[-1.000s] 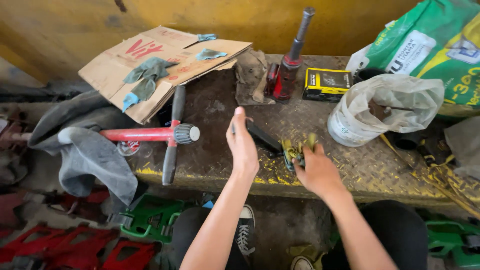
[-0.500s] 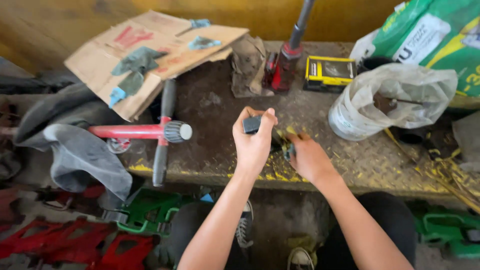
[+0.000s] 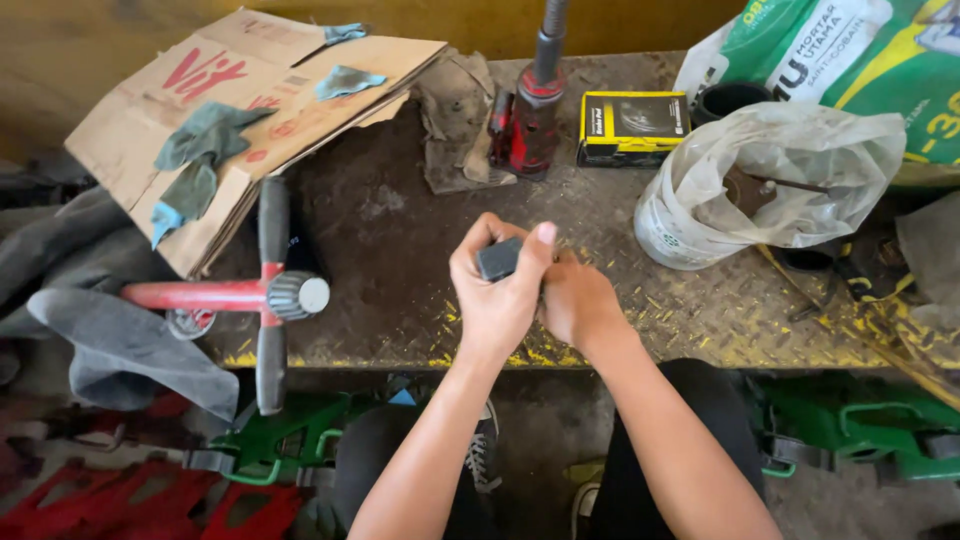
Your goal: Clean and reassemble components of a vehicle jack stand.
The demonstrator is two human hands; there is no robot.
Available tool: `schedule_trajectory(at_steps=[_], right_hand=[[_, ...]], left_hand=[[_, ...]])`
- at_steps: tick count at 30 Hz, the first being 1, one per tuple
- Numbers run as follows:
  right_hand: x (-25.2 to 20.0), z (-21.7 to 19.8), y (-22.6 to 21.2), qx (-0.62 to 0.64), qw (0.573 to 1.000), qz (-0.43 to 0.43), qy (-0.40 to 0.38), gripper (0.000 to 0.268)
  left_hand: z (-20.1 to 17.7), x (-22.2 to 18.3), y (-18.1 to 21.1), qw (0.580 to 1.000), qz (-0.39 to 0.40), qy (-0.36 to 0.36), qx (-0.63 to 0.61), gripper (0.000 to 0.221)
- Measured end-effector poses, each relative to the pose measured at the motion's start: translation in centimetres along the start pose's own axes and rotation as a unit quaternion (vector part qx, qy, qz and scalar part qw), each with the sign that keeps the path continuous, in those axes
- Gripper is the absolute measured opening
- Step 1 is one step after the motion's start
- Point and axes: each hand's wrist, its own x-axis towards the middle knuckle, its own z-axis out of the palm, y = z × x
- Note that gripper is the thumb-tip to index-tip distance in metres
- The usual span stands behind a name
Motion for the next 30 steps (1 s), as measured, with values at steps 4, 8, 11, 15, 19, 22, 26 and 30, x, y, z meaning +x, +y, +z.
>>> schedule_trajectory(at_steps=[4,8,11,15,19,22,26,30], right_hand=[[2.1,1.1,0.2,0.025,0.996,-0.05,0.069,0.04],[2.8,-1.3,-1.3,0.102,0.983,-0.138,0.06,0.074],[3.2,-1.8,-2.2,0.137,0.972,-0.174,0.073,0.079],[4.2,1.2,-2.8,0.16,0.963,-0.14,0.168,0.059],[4.8,2.7,-3.1,0.209,0.947,-0.137,0.203,0.045],[5.4,3.6,-3.4,0.129,0.982,-0.064,0.12,0.044],[6.6,6.3,-1.6,0.187,0.977,0.089,0.054,0.054],[8.0,7.7,-0.3,0.805,0.588,0.037,-0.069,0.085]], left_hand=[[-1.4,1.4,-0.6,0.999,0.029,0.007,0.017,0.031],[-3.4,2.9,-1.2,0.999,0.025,0.02,0.005,0.021],[-4.3,3.7,-1.5,0.999,0.038,0.01,-0.016,0.018],[-4.2,3.6,-1.6,0.998,0.015,0.027,-0.057,0.023],[-3.0,2.9,-0.1,0.997,0.013,0.06,0.04,0.037],[-3.0,2.4,-0.2,0.997,-0.018,0.062,0.028,0.049],[-3.1,2.5,0.2,0.988,-0.002,0.112,0.104,0.069],[-3.5,2.4,3.0,0.986,-0.028,0.113,0.123,0.079]])
